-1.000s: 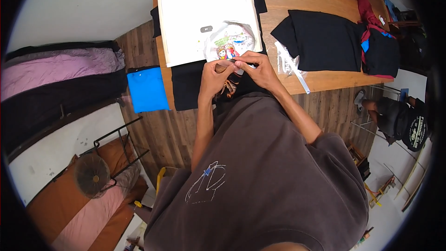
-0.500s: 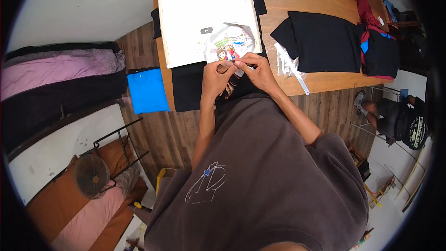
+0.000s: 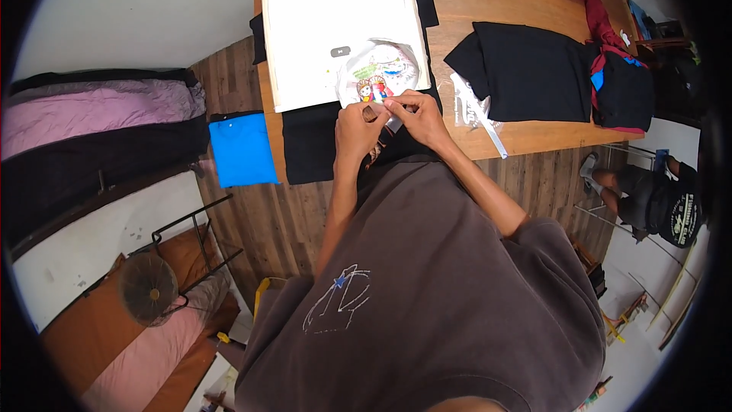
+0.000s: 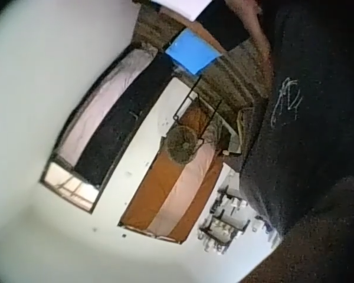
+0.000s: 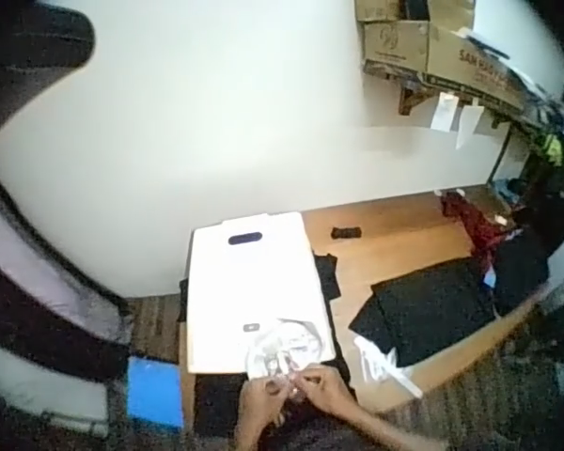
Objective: Peeling backings from small printed stickers or graphics.
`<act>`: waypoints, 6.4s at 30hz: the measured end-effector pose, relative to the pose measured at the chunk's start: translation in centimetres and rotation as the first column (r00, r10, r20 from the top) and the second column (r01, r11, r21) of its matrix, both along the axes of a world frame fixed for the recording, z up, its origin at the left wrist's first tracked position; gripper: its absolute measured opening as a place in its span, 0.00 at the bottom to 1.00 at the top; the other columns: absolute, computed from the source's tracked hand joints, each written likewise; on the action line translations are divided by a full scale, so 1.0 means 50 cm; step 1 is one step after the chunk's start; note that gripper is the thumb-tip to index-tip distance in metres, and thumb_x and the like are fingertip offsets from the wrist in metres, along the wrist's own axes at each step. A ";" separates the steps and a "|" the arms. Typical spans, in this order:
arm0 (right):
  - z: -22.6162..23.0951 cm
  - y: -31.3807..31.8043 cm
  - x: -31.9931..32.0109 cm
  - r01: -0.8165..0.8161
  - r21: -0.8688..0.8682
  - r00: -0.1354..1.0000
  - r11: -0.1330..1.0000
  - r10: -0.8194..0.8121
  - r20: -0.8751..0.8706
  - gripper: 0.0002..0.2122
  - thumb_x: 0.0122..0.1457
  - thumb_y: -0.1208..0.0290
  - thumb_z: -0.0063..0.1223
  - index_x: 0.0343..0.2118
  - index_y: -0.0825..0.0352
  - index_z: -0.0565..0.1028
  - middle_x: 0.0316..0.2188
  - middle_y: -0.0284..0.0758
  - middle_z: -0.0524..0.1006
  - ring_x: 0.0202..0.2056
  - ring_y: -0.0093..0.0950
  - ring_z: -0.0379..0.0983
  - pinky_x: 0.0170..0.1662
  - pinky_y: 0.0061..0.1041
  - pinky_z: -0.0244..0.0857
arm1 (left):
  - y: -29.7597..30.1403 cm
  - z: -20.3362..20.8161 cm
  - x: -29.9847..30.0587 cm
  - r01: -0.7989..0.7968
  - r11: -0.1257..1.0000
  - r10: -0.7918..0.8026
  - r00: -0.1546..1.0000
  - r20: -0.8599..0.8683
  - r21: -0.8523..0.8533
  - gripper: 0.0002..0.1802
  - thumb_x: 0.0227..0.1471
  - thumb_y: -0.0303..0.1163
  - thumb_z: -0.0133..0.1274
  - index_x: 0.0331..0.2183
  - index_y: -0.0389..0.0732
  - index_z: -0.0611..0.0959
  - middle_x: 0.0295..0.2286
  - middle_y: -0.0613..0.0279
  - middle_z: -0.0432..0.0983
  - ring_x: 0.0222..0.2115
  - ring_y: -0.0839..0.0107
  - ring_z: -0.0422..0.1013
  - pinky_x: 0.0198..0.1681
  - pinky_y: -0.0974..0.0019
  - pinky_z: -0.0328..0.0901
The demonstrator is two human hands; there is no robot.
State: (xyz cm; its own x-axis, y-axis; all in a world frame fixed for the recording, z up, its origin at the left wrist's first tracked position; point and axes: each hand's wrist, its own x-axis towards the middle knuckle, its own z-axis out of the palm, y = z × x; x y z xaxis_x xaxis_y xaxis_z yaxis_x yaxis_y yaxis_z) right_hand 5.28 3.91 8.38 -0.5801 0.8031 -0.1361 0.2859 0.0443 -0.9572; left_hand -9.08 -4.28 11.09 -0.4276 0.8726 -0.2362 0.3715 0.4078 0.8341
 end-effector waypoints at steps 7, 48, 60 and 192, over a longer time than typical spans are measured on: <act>-0.027 0.019 -0.009 0.053 -0.220 0.985 0.974 -0.087 -0.147 0.16 0.59 0.59 0.57 0.34 0.71 0.82 0.21 0.30 0.77 0.22 0.17 0.62 0.26 0.20 0.56 | -0.022 -0.043 -0.023 0.019 0.996 -0.043 0.955 0.293 0.084 0.13 0.48 0.35 0.62 0.31 0.34 0.86 0.21 0.57 0.81 0.23 0.76 0.76 0.29 0.70 0.67; 0.184 0.029 0.027 0.019 -0.487 0.997 0.873 0.017 0.070 0.20 0.56 0.52 0.58 0.31 0.69 0.79 0.21 0.30 0.77 0.15 0.13 0.57 0.17 0.17 0.48 | -0.017 0.151 0.030 0.102 0.934 -0.043 0.984 -0.174 0.343 0.09 0.52 0.27 0.57 0.37 0.39 0.85 0.32 0.55 0.81 0.30 0.63 0.79 0.29 0.69 0.72; 0.250 0.046 0.037 -0.115 0.201 0.989 0.973 0.131 -0.066 0.19 0.49 0.68 0.67 0.43 0.71 0.78 0.38 0.34 0.79 0.32 0.15 0.70 0.27 0.17 0.63 | -0.024 0.096 -0.026 0.118 0.963 -0.217 0.869 0.445 0.241 0.11 0.60 0.27 0.49 0.39 0.30 0.80 0.31 0.58 0.81 0.31 0.80 0.75 0.33 0.73 0.68; 0.171 0.000 0.016 -0.089 -0.017 0.980 0.996 0.085 -0.181 0.11 0.60 0.72 0.56 0.43 0.71 0.79 0.26 0.36 0.77 0.30 0.17 0.69 0.36 0.20 0.63 | -0.007 0.112 -0.027 -0.041 0.954 -0.080 0.920 0.384 0.297 0.10 0.53 0.29 0.59 0.33 0.30 0.84 0.24 0.67 0.78 0.27 0.85 0.69 0.31 0.77 0.64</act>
